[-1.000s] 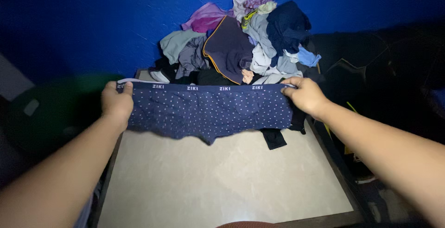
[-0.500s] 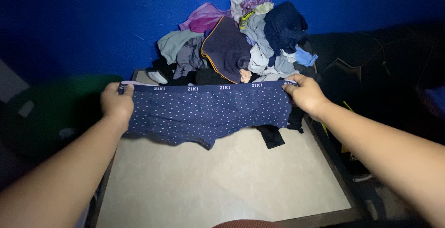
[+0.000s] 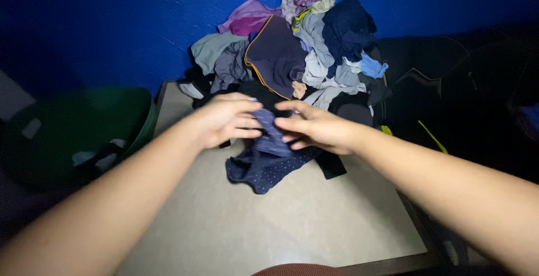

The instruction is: The person folds items of clothing by hand on a low surface. They lay each garment flat, fold the sides inward, and roll the fabric into a compact bundle.

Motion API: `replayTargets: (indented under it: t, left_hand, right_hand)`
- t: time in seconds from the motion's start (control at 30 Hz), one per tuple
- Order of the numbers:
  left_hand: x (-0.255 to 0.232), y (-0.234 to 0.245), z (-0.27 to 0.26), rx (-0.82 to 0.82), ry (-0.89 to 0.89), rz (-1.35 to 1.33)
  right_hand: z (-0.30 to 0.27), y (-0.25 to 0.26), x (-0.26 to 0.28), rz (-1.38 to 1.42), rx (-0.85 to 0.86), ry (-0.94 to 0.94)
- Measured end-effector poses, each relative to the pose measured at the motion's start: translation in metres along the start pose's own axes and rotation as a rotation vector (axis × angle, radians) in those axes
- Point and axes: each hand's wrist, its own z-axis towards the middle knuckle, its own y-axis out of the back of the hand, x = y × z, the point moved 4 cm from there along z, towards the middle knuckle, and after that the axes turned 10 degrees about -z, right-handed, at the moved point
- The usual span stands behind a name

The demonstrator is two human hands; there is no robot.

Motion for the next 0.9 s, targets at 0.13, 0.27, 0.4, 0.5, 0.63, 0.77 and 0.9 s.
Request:
replayTargets:
  t: [0.13,0.27,0.4,0.5,0.63,0.77,0.9]
  left_hand:
    - [-0.001,-0.042,-0.011,0.128,0.023,0.176]
    - [0.0,-0.041,-0.001,0.002,-0.041,0.435]
    - [0.004,-0.024,0.028,-0.019,-0.216,0.485]
    - [0.024,-0.029,0.029,0.244,-0.326,0.788]
    - [0.055,-0.034,0.017,0.489,-0.04,1.008]
    - [0.074,-0.016,0.013,0.408,0.084,0.993]
    - [0.053,0.032,0.034,0.179,-0.168,1.047]
  right_hand:
    - [0.006,-0.011,0.015,0.149,0.052,0.209]
    - [0.01,0.002,0.003,0.26,0.058,0.098]
    - [0.008,0.013,-0.004,0.361,0.138,0.107]
    - [0.006,0.019,-0.008,0.402,0.218,0.146]
    - [0.005,0.035,-0.007,0.47,0.177,0.221]
    - [0.006,0.071,-0.012,0.523,0.029,0.198]
    - [-0.002,0.097,-0.022,0.535,-0.188,0.146]
